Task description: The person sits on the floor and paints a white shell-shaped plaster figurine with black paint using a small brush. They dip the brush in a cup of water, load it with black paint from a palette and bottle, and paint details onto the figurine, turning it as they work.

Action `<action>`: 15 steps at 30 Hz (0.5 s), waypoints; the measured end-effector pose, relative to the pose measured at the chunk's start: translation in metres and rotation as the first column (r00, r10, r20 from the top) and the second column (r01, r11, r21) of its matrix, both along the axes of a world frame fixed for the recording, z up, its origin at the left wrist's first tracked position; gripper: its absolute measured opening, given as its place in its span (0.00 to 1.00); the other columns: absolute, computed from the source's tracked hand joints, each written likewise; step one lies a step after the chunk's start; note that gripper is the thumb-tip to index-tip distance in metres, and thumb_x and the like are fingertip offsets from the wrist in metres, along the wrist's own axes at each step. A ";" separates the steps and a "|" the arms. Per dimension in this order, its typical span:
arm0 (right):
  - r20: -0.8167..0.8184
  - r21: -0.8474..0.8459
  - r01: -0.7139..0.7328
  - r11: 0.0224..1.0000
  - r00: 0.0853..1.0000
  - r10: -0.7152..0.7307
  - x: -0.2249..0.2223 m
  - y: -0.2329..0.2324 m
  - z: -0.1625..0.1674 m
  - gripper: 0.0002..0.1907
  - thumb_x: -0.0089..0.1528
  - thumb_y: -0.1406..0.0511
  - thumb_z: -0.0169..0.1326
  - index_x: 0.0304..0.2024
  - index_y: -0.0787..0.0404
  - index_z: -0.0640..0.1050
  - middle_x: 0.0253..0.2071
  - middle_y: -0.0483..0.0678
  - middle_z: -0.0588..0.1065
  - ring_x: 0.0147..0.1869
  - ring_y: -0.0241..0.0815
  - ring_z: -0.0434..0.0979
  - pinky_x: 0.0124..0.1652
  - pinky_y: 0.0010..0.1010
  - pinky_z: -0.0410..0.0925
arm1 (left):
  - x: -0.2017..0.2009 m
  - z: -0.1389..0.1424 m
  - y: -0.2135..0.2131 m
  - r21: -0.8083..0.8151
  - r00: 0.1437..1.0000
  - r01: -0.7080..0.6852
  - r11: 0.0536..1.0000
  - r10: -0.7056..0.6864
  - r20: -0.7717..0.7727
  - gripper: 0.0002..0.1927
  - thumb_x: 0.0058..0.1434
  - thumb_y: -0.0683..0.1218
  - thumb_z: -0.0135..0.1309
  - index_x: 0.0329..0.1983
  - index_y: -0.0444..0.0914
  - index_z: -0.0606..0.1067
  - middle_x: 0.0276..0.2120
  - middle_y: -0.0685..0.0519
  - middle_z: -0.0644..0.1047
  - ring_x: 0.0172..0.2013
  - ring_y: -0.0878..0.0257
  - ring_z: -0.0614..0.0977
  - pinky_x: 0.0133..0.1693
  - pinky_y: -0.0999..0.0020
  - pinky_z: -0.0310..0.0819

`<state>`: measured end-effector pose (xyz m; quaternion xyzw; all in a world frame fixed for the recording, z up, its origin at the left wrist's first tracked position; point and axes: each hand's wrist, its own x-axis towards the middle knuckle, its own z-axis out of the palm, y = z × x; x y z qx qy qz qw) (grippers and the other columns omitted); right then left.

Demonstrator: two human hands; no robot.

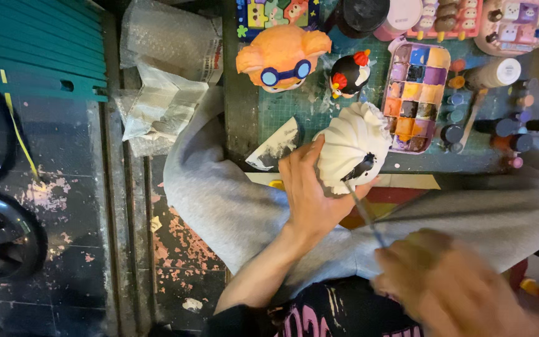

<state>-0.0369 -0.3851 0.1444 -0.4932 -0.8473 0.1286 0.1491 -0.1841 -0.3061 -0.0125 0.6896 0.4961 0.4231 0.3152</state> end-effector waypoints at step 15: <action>-0.051 -0.006 0.005 1.000 0.999 -0.005 0.014 0.001 0.004 0.23 0.53 0.67 0.65 0.49 0.69 0.75 0.43 0.56 0.76 0.47 0.56 0.79 0.48 0.46 0.73 | -0.002 -0.004 -0.001 -0.012 1.000 0.015 1.000 -0.015 -0.005 0.51 0.49 0.55 0.77 0.69 0.34 0.61 0.57 0.42 0.71 0.56 0.47 0.70 0.60 0.52 0.64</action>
